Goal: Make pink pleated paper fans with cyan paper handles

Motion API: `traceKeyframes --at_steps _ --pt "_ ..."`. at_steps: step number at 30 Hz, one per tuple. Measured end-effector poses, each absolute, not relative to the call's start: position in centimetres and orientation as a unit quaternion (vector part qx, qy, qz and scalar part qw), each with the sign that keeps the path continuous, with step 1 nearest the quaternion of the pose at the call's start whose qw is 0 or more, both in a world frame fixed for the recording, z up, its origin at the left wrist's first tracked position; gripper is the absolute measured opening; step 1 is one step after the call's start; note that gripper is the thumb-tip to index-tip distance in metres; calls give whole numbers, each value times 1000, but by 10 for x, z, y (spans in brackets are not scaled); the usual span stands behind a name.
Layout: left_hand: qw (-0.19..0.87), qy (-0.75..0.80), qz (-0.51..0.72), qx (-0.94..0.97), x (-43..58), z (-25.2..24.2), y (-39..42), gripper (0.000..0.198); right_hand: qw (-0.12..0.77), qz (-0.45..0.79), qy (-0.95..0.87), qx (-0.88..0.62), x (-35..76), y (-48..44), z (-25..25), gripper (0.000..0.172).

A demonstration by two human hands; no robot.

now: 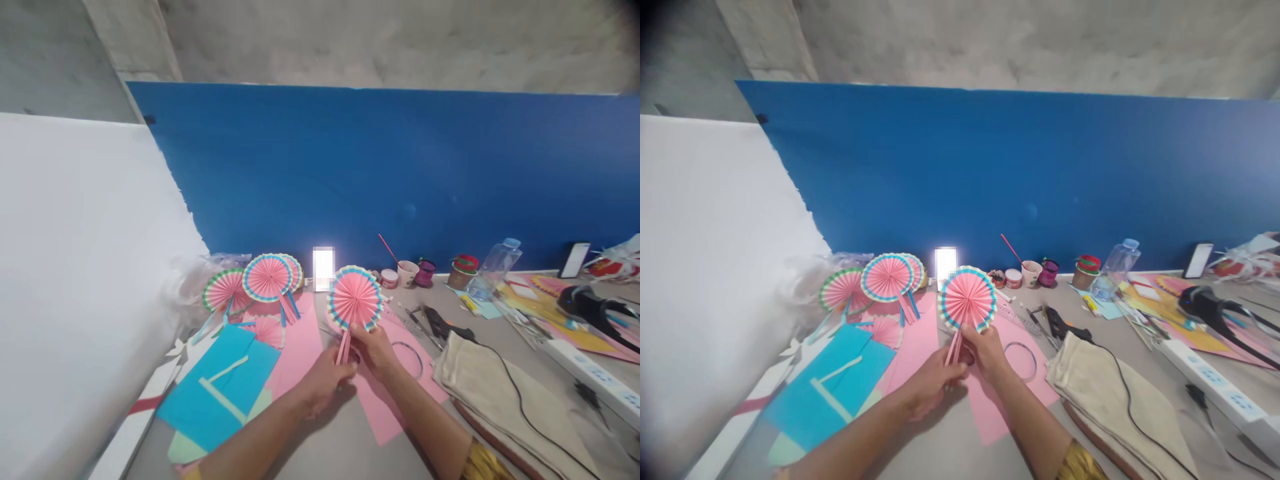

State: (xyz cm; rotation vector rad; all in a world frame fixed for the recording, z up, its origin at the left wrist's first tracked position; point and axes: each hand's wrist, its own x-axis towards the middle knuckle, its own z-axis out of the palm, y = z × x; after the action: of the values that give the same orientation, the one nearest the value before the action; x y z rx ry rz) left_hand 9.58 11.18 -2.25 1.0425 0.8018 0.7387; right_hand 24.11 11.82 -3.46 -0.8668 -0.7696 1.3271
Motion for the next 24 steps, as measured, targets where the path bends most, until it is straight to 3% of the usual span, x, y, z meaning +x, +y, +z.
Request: traceKeyframes --at_steps 3,7,13,21,24 --pt "728 324 321 511 81 -10 118 36 648 558 -366 -367 249 117 -29 35" --pt "701 308 422 485 77 -7 130 45 621 530 -424 -393 248 115 -29 38" --pt "632 369 490 474 76 -24 136 34 540 498 -509 -449 241 114 -30 48" --pt "646 351 514 443 74 -25 136 31 527 532 -494 -441 228 110 -25 37" --pt "613 380 523 455 73 -22 135 31 501 476 -549 -470 225 108 -31 28"
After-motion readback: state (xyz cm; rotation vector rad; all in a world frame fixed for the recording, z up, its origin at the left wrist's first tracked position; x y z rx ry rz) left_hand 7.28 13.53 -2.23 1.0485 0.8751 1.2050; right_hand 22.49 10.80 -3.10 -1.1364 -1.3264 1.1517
